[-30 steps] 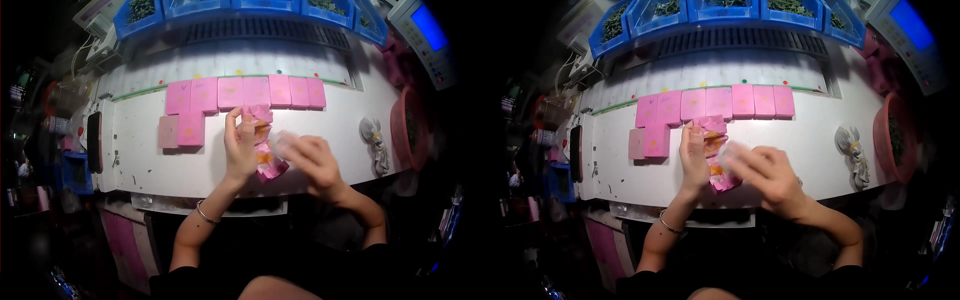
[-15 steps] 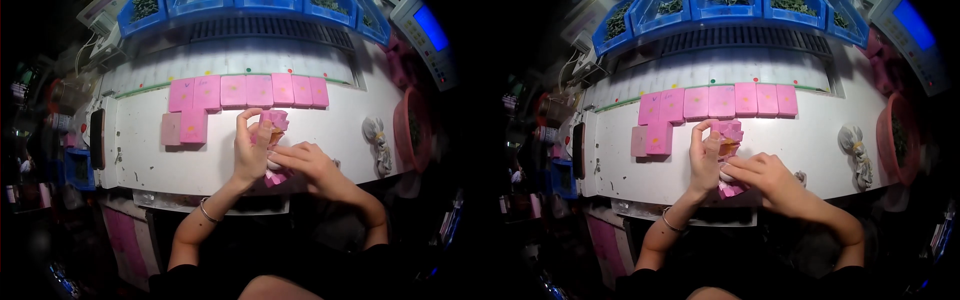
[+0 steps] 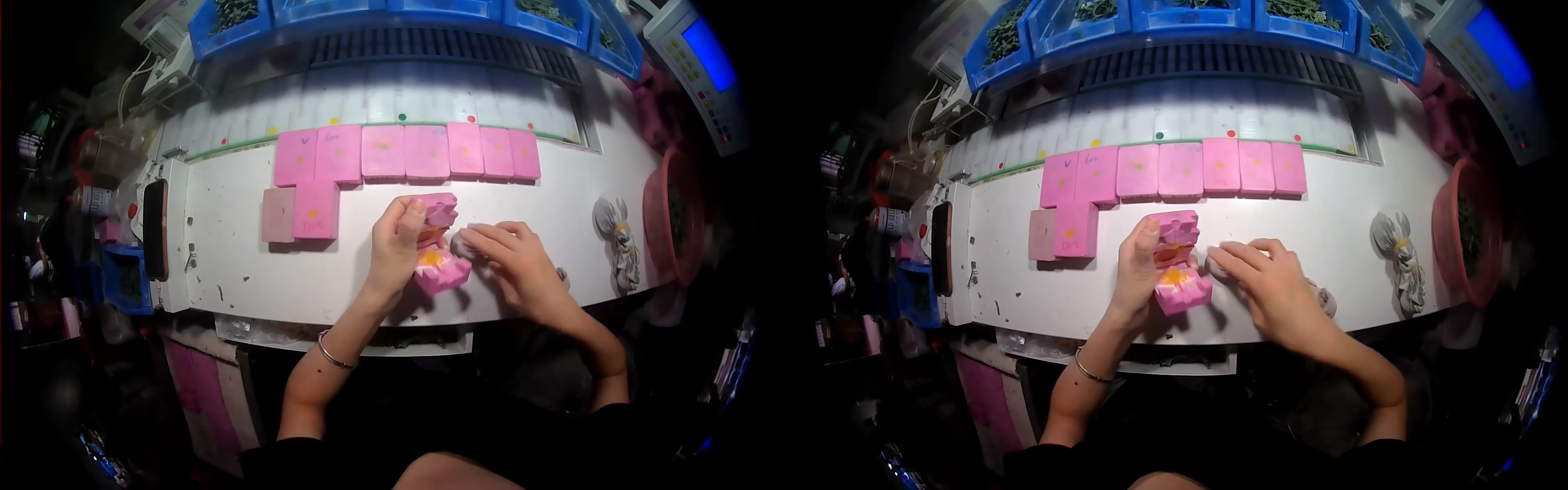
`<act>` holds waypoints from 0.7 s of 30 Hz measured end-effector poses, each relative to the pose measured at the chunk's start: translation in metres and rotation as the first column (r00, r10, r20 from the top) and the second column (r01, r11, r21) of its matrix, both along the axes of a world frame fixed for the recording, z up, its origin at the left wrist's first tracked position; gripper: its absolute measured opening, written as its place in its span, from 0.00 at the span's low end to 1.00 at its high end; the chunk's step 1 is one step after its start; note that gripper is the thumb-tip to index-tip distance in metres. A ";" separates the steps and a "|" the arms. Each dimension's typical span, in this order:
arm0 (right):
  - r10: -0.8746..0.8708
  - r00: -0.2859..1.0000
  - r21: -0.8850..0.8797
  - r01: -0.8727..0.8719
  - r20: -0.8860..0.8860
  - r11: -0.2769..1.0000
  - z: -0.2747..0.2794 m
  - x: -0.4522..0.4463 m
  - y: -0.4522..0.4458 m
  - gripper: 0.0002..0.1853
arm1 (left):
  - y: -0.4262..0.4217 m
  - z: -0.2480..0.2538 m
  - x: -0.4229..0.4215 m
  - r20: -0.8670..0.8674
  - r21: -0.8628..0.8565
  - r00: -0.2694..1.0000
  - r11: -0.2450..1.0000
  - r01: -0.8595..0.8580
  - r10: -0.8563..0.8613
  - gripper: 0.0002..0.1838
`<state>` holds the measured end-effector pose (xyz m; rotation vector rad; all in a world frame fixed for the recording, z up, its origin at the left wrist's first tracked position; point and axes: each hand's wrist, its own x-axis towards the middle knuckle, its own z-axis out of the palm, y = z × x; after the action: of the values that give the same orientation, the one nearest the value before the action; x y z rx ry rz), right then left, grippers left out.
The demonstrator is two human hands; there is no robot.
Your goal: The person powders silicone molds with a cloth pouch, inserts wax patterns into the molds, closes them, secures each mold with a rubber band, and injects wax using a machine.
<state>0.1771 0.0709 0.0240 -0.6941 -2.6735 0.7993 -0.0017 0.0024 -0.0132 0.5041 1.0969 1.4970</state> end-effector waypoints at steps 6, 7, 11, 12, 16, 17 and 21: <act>-0.047 0.945 -0.124 0.007 -0.324 0.992 0.009 -0.018 -0.024 0.29 | -0.011 0.004 0.004 0.004 0.055 0.999 0.998 0.037 -0.038 0.29; -0.055 0.940 -0.130 0.011 -0.336 0.991 0.008 -0.019 -0.024 0.29 | -0.013 0.003 0.004 -0.011 0.113 0.998 0.992 0.061 -0.060 0.28; -0.362 0.785 -0.328 0.215 -0.502 0.920 0.012 -0.032 -0.027 0.25 | -0.018 0.009 0.003 -0.016 0.232 0.992 0.964 0.128 -0.127 0.42; -0.390 0.763 -0.365 0.216 -0.515 0.906 0.019 -0.036 -0.025 0.26 | -0.019 0.006 -0.002 0.030 0.236 0.973 0.947 0.216 -0.229 0.49; -0.159 0.929 -0.402 0.012 -0.335 0.915 0.024 -0.029 -0.005 0.27 | -0.015 0.009 0.003 -0.212 0.206 0.969 0.963 0.175 -0.131 0.59; -0.159 0.929 -0.401 0.013 -0.333 0.916 0.022 -0.030 -0.006 0.27 | -0.015 0.009 0.003 -0.210 0.207 0.969 0.963 0.175 -0.131 0.59; -0.242 0.906 -0.602 -0.018 -0.348 0.798 0.018 -0.038 -0.011 0.26 | -0.019 0.008 -0.006 -0.244 0.157 0.952 0.961 0.228 -0.185 0.52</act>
<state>0.1396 0.0602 0.0421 -0.7082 -1.9653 1.5850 -0.0075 -0.0169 -0.0054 0.9116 1.0484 1.3839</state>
